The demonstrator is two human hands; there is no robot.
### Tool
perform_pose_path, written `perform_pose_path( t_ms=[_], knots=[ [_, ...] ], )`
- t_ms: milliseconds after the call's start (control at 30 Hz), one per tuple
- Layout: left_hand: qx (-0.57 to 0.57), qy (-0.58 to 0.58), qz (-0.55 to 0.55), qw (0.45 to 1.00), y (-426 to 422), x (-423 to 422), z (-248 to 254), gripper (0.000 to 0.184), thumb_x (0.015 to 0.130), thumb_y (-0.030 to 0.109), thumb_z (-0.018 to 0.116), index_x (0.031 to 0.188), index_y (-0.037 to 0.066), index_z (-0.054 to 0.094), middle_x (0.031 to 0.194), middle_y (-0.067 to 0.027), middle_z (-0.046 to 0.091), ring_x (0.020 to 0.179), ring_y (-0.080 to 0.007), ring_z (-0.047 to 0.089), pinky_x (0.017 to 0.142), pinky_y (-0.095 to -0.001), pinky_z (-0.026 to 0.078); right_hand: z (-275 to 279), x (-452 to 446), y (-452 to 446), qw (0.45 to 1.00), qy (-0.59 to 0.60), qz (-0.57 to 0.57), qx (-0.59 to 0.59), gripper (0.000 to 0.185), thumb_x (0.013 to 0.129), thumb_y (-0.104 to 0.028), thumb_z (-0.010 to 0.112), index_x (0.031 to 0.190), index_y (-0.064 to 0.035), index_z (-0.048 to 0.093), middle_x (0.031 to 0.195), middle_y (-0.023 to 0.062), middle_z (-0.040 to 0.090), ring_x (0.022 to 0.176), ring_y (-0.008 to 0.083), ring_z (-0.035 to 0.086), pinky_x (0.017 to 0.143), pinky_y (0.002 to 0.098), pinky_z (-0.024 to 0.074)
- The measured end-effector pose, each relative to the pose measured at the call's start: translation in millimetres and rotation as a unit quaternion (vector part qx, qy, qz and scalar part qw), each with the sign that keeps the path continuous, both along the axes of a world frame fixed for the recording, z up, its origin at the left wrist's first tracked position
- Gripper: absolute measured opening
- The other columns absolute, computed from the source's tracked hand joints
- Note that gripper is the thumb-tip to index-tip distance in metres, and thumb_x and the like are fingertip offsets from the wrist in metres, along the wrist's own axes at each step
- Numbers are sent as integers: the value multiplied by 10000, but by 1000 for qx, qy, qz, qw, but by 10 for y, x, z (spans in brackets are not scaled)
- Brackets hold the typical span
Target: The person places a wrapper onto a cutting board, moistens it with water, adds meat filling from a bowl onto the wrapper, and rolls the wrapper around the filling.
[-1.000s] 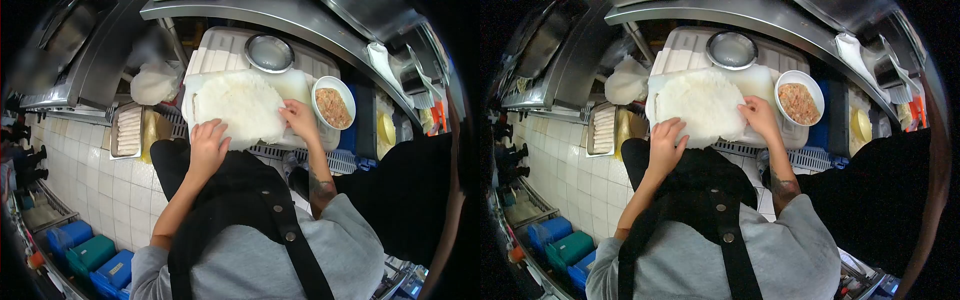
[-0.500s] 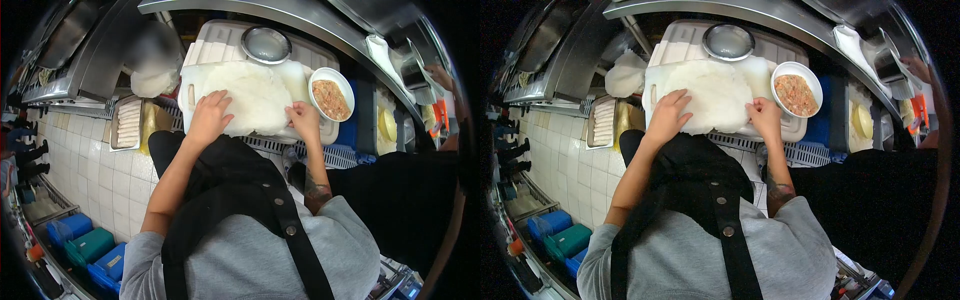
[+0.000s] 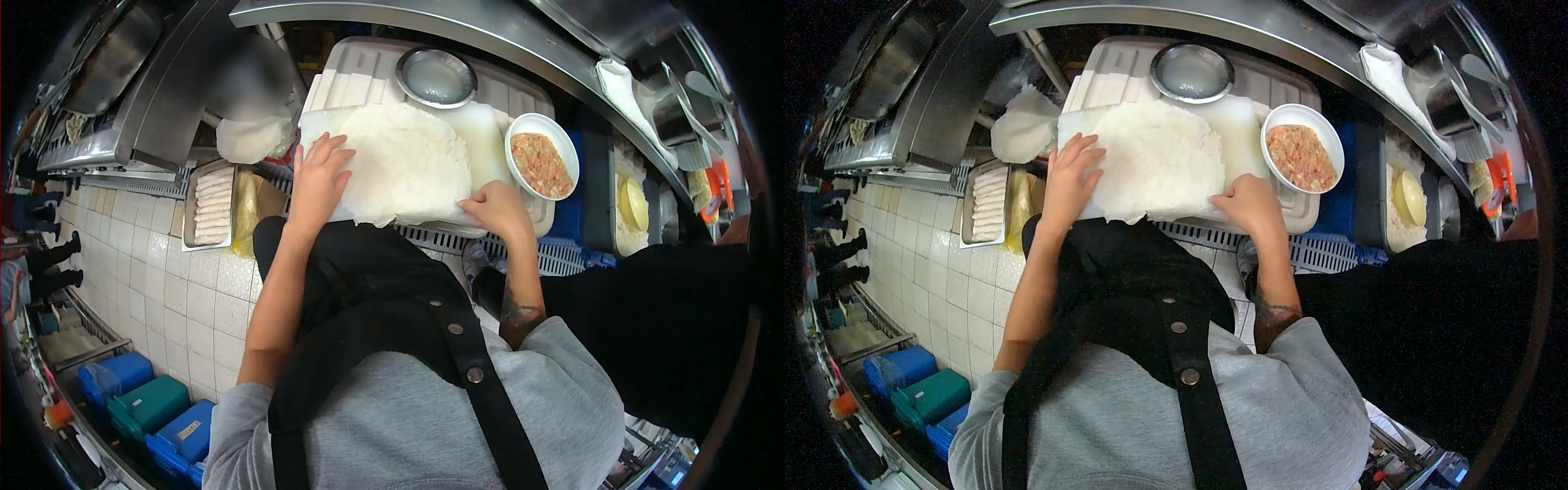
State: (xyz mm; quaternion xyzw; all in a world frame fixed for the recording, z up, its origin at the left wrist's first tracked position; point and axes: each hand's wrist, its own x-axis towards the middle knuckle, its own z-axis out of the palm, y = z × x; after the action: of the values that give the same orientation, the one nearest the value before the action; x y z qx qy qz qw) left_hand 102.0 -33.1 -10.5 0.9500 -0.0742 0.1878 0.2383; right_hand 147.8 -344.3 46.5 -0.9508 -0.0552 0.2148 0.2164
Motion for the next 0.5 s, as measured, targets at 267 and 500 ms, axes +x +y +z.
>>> perform_pose_path(
  t_ms=[267, 500],
  knots=[
    [-46, -8, 37, 998, -86, -222, -122, 286, 807, 126, 754, 1084, 111, 686, 1265, -37, 638, 1273, -287, 547, 1094, -602, 321, -231, 973, 564, 909, -379, 135, 110, 266, 835, -154, 721, 1030, 25, 691, 1030, 231, 692, 949, 385, 677, 821, 440, 537],
    [-113, 20, 31, 993, 77, -324, -216, 303, 834, 142, 741, 1129, 113, 680, 1348, -28, 612, 1352, -284, 492, 1110, -606, 297, -534, 1355, 866, 905, -372, 205, -34, 153, 853, -83, 642, 960, 24, 664, 980, 228, 694, 897, 384, 702, 781, 439, 582]
  ],
)
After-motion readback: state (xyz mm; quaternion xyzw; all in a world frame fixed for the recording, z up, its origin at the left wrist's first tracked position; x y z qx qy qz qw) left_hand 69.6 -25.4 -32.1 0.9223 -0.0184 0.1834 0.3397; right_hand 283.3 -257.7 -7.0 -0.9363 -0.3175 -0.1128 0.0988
